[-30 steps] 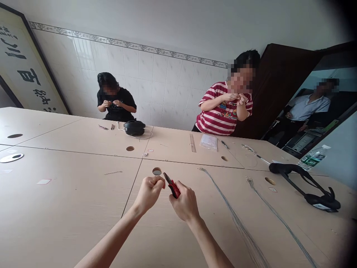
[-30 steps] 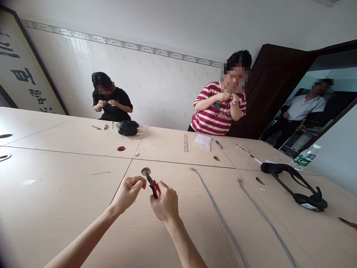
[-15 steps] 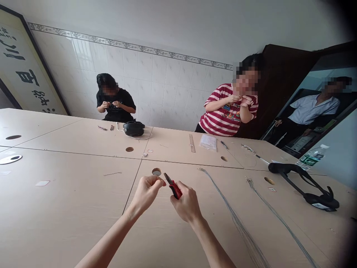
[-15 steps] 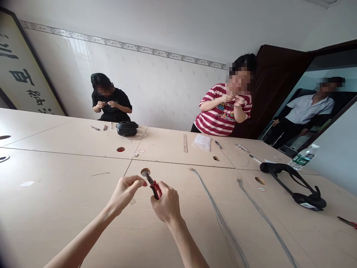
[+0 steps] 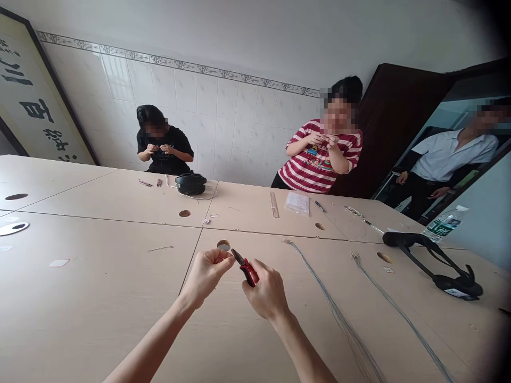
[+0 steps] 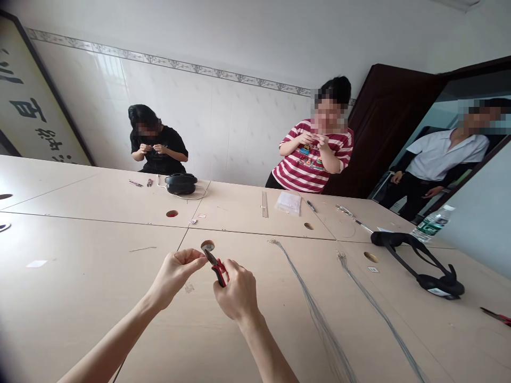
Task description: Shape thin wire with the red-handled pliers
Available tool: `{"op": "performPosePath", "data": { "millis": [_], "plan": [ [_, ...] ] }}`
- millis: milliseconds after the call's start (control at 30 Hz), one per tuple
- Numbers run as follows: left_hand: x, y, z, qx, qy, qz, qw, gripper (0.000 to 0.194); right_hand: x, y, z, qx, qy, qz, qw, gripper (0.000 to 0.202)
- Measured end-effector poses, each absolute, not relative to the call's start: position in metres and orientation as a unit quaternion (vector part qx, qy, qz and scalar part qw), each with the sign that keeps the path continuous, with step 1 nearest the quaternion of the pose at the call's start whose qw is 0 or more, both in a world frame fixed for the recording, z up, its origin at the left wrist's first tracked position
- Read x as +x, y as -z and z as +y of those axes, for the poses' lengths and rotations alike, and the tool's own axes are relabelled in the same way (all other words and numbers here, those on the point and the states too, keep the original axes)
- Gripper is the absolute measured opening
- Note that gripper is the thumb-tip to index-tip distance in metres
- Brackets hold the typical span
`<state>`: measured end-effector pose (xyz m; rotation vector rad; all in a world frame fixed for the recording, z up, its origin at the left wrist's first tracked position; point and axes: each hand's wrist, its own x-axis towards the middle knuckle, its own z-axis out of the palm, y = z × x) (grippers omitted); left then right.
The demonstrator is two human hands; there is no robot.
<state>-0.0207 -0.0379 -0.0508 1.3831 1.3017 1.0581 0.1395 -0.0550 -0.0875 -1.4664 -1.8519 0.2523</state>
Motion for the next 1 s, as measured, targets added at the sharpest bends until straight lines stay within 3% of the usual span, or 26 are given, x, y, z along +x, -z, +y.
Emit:
{"op": "performPosePath", "data": {
  "millis": [433,600,767,1000],
  "plan": [
    [-0.023,0.049,-0.037,0.558,-0.421,0.539,0.470,0.031,0.138,0.089,-0.055,-0.575,-0.102,-0.721,0.374,0.010],
    [-0.025,0.043,-0.037,0.542,-0.431,0.542,0.477,0.026,0.140,0.085,-0.056,-0.533,-0.200,-0.702,0.427,0.018],
    [-0.029,0.035,-0.037,0.520,-0.413,0.531,0.527,0.027,0.148,0.074,-0.052,-0.484,-0.331,-0.643,0.492,0.012],
    [-0.035,0.036,-0.036,0.499,-0.360,0.497,0.612,0.021,0.150,0.055,-0.041,-0.423,-0.345,-0.697,0.466,0.014]
  ]
}}
